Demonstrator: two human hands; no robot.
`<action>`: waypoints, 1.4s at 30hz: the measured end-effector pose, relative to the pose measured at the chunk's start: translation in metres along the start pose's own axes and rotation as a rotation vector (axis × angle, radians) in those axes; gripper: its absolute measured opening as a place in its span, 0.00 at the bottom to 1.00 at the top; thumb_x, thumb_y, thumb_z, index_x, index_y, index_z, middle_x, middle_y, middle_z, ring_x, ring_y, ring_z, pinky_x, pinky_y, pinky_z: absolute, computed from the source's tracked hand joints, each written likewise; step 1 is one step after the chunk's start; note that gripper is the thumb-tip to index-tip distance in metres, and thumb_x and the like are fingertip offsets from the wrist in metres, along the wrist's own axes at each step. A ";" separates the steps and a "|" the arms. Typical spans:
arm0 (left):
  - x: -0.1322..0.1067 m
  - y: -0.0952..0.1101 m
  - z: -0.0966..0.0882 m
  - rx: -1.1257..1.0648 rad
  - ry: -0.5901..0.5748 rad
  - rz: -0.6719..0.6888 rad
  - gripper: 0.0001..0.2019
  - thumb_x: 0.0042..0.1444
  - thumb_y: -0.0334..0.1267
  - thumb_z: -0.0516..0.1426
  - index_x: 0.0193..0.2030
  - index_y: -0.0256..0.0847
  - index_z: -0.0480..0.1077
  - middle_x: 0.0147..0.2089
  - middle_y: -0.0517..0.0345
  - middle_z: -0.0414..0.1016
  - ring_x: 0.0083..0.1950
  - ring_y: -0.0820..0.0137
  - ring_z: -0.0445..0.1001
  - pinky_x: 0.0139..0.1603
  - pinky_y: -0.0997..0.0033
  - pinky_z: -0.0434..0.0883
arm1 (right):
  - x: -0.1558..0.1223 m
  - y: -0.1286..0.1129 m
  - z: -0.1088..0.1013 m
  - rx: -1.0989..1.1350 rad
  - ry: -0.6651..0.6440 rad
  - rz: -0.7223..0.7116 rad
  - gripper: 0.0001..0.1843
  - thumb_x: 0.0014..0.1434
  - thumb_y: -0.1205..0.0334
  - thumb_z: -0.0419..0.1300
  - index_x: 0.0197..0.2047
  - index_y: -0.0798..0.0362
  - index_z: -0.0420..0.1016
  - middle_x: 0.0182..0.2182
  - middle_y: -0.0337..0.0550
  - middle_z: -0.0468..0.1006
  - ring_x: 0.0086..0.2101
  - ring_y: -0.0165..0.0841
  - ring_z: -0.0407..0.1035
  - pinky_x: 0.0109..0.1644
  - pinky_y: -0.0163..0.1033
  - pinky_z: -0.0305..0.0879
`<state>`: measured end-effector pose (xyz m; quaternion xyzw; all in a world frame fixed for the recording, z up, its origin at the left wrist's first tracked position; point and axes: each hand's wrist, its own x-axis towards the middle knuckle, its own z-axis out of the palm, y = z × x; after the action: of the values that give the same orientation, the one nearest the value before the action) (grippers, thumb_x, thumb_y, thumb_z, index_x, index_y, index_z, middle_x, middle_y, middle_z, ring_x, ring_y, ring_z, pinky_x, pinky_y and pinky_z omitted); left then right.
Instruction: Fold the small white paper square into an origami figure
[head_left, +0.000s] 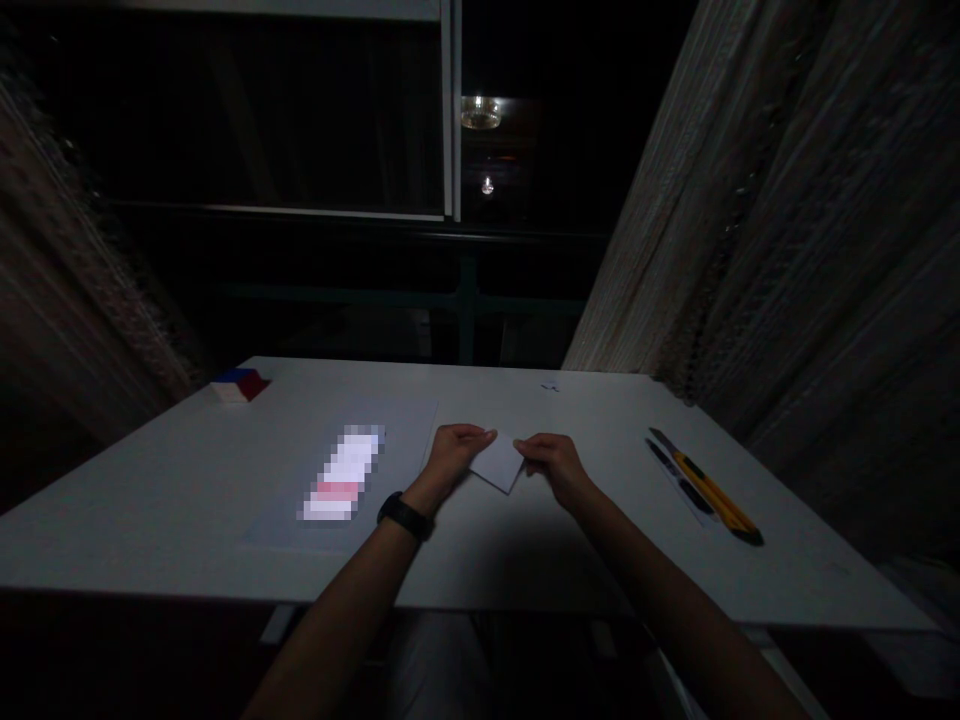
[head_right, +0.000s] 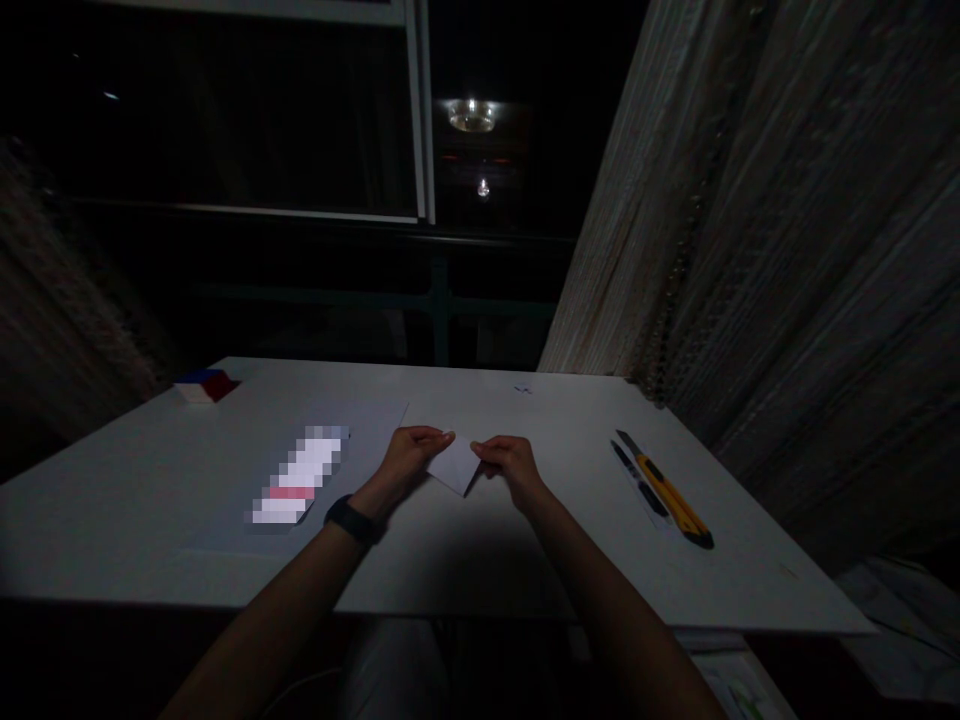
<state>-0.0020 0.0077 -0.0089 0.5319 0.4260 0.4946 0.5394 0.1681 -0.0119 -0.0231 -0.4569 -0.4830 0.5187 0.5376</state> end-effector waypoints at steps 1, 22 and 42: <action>0.000 0.000 0.000 -0.011 0.001 0.000 0.19 0.33 0.47 0.64 0.25 0.30 0.72 0.23 0.54 0.71 0.23 0.74 0.65 0.24 0.75 0.60 | 0.000 0.000 0.000 -0.002 -0.005 -0.001 0.14 0.37 0.55 0.66 0.18 0.58 0.73 0.14 0.40 0.71 0.15 0.25 0.59 0.19 0.33 0.54; 0.001 -0.001 -0.002 0.173 -0.038 0.066 0.18 0.37 0.49 0.61 0.24 0.31 0.73 0.21 0.56 0.69 0.23 0.75 0.63 0.23 0.76 0.58 | 0.000 0.004 0.001 -0.032 -0.095 -0.002 0.14 0.37 0.54 0.66 0.22 0.56 0.71 0.16 0.37 0.70 0.17 0.25 0.61 0.20 0.32 0.56; 0.004 -0.001 -0.006 -0.025 0.047 -0.019 0.18 0.36 0.46 0.63 0.26 0.29 0.73 0.22 0.51 0.72 0.22 0.72 0.67 0.23 0.74 0.62 | -0.001 0.000 0.000 -0.032 -0.098 -0.015 0.16 0.38 0.52 0.66 0.21 0.57 0.70 0.17 0.40 0.73 0.17 0.25 0.62 0.20 0.32 0.57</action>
<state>-0.0070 0.0126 -0.0096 0.5092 0.4376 0.5071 0.5405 0.1676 -0.0126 -0.0233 -0.4357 -0.5203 0.5286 0.5099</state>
